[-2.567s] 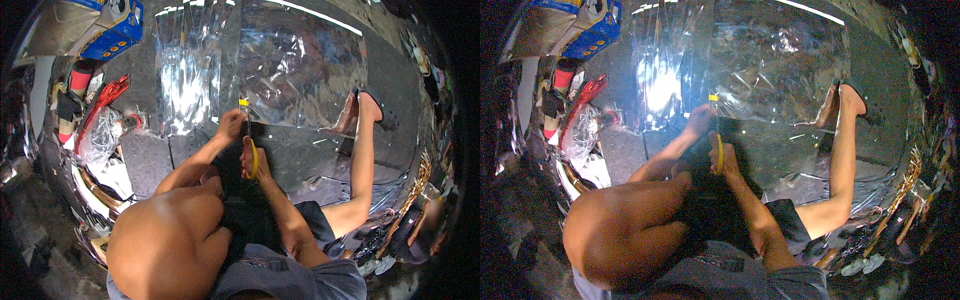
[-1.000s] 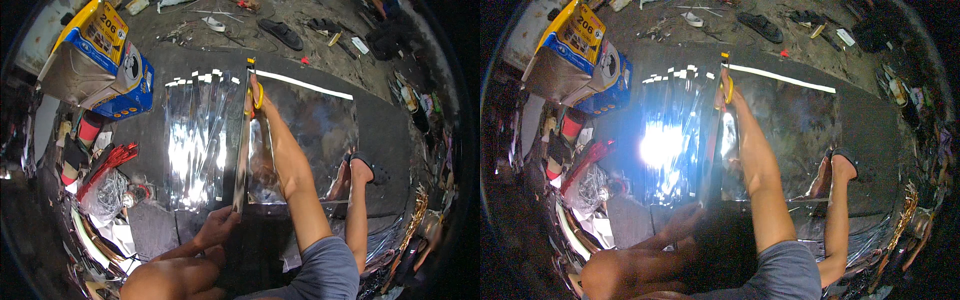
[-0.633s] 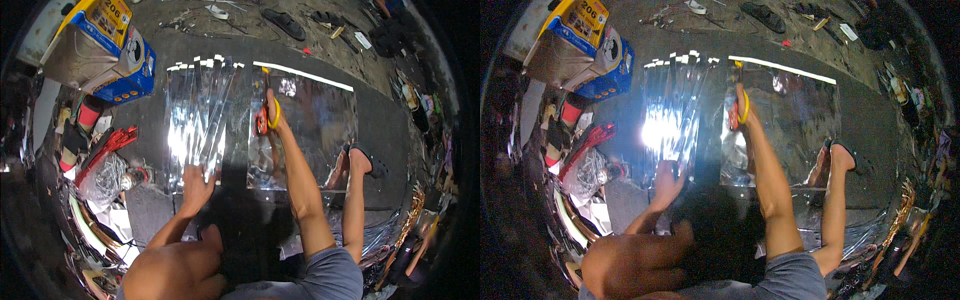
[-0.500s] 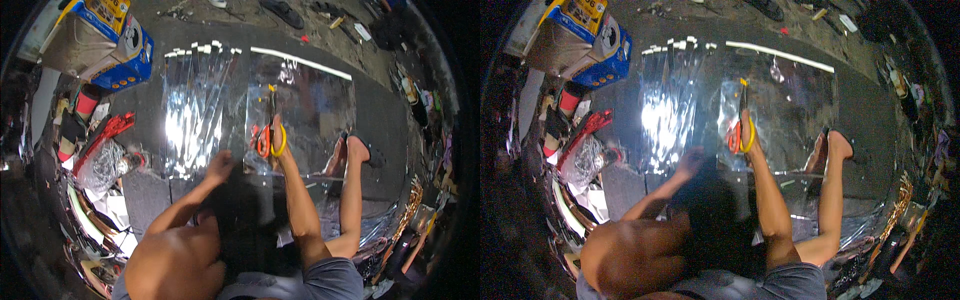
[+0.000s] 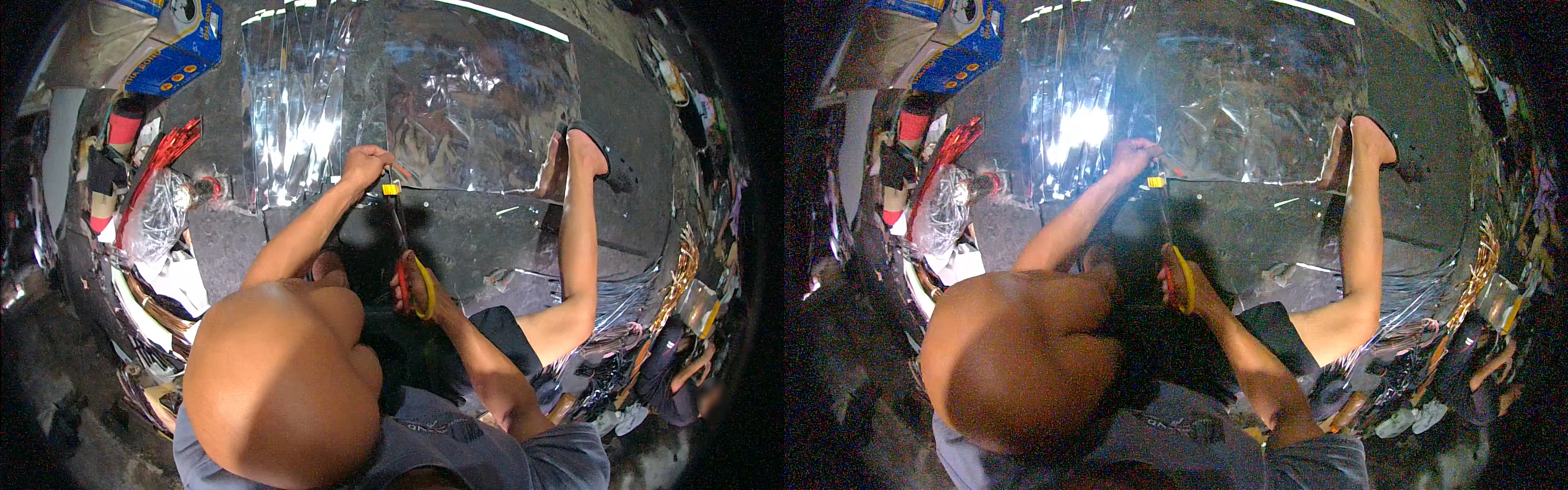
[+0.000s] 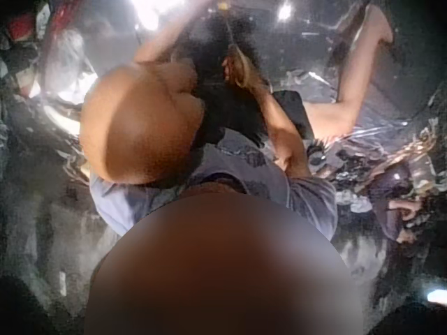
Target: The person sits on the floor and uses yellow-handled scissors to cut a large transparent plastic sheet into smaller rectangular pieces. The person holds the sheet with one hand and cuts along straight lines with the other, producing multiple cut pieces that accumulate on the floor.
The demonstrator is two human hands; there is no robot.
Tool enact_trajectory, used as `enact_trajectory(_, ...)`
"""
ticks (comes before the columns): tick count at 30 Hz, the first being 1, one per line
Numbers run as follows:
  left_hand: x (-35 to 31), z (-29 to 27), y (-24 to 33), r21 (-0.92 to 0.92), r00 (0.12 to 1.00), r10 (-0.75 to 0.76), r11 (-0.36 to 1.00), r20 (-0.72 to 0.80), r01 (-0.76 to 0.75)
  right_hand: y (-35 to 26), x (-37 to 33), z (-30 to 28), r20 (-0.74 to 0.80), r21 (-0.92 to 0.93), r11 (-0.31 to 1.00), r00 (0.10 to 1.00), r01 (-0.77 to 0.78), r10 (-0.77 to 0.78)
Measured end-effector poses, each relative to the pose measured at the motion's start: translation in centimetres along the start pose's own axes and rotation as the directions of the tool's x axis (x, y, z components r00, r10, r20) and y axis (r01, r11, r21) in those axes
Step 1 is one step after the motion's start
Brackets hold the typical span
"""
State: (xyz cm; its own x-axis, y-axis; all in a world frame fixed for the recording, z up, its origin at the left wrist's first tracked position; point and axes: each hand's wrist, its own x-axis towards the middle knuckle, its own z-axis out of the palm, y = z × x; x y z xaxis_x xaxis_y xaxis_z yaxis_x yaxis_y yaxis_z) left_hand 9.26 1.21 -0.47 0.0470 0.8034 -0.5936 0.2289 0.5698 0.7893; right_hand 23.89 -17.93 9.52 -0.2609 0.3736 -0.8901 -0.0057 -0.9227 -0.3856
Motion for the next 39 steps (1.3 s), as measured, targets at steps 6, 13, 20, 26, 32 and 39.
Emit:
enact_trajectory(6,-0.3,-0.2,0.8,0.048,1.000,0.006,0.999,0.005,-0.006,-1.2,2.8,0.1,-0.011,0.076,0.996,0.999,0.048,-0.047)
enact_trajectory(13,0.0,1.1,-1.8,0.220,0.985,0.158,0.966,-0.067,-0.140,-2.1,5.4,-0.7,-0.163,0.047,0.998,0.986,0.032,-0.024)
enact_trajectory(20,-2.8,2.6,-4.2,0.131,0.963,0.243,0.957,0.119,-0.257,-1.4,5.9,-1.4,-0.119,-0.053,0.997,0.991,0.056,-0.062)
enact_trajectory(26,-3.0,2.2,-4.2,0.080,0.964,0.254,0.962,0.084,-0.260,-2.2,7.0,-1.4,-0.100,0.065,0.993,0.991,0.100,-0.094)
enact_trajectory(32,-3.1,2.4,-4.5,0.070,0.980,0.182,0.980,0.077,-0.188,-3.7,5.9,-0.6,-0.170,-0.144,0.979,0.971,0.145,-0.169)
enact_trajectory(39,-2.7,1.6,-3.4,0.053,0.984,0.152,0.986,0.095,-0.157,-4.8,5.5,-0.6,-0.174,-0.088,0.986,0.972,0.141,-0.155)
